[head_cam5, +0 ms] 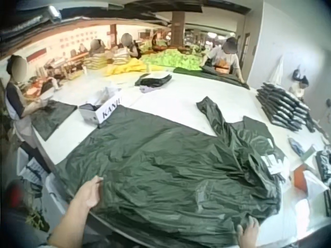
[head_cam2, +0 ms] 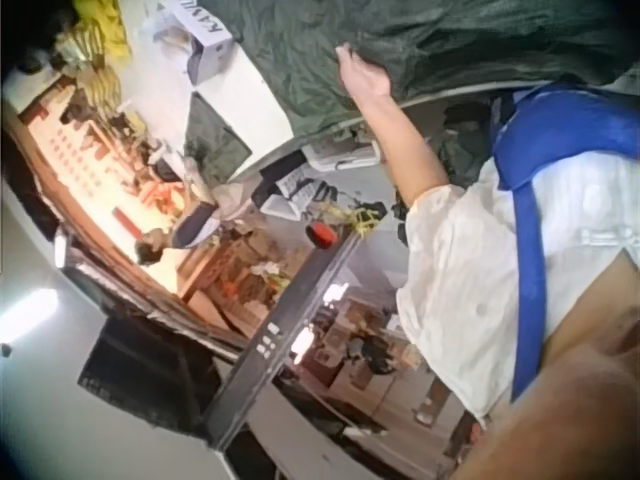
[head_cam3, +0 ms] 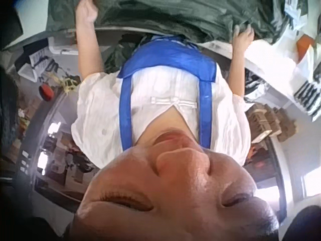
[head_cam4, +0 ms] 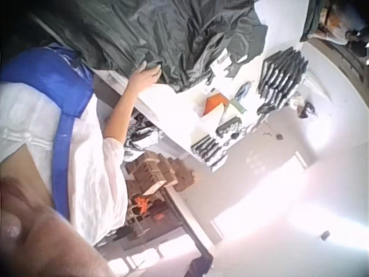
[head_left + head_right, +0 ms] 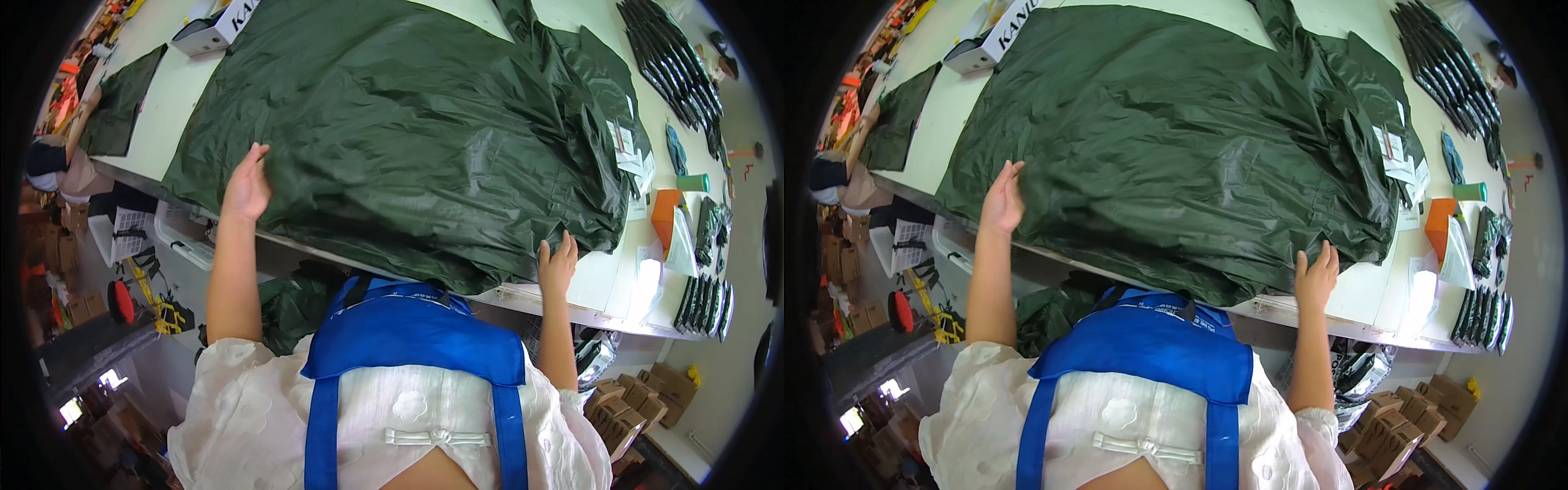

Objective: The person folds a green raincoat on a white table, smoothing the fabric and aligning edges. The person then places the folded raincoat into a clear plastic bag and sets it aside.

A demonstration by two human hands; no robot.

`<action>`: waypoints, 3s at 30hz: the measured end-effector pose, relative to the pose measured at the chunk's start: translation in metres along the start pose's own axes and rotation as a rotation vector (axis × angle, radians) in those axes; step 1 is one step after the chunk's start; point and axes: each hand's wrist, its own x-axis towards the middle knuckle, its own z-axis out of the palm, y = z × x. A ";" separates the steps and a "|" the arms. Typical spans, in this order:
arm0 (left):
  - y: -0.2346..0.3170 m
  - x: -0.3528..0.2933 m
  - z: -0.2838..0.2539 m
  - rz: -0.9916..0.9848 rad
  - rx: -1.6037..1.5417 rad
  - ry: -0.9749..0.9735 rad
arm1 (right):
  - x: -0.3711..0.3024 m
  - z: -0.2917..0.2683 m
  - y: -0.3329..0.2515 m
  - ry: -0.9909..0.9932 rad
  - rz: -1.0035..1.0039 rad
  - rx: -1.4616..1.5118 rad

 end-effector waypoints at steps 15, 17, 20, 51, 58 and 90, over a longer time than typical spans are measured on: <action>-0.082 -0.009 -0.029 0.894 1.194 0.398 | -0.063 -0.006 -0.112 -0.300 -0.344 0.201; -0.046 -0.009 -0.016 0.617 0.935 0.466 | -0.068 -0.043 -0.117 -0.218 -0.390 0.253; -0.013 0.010 -0.029 0.491 0.642 0.319 | -0.097 -0.034 -0.083 -0.284 -0.523 0.043; -0.027 -0.004 -0.029 0.287 1.059 0.185 | -0.040 0.054 -0.071 -0.215 -0.119 -0.322; -0.044 0.041 -0.061 0.296 1.299 0.411 | -0.030 0.062 -0.070 -0.285 0.024 -0.311; 0.065 0.091 -0.002 0.656 1.055 0.239 | 0.111 -0.012 -0.019 -0.088 -0.055 0.148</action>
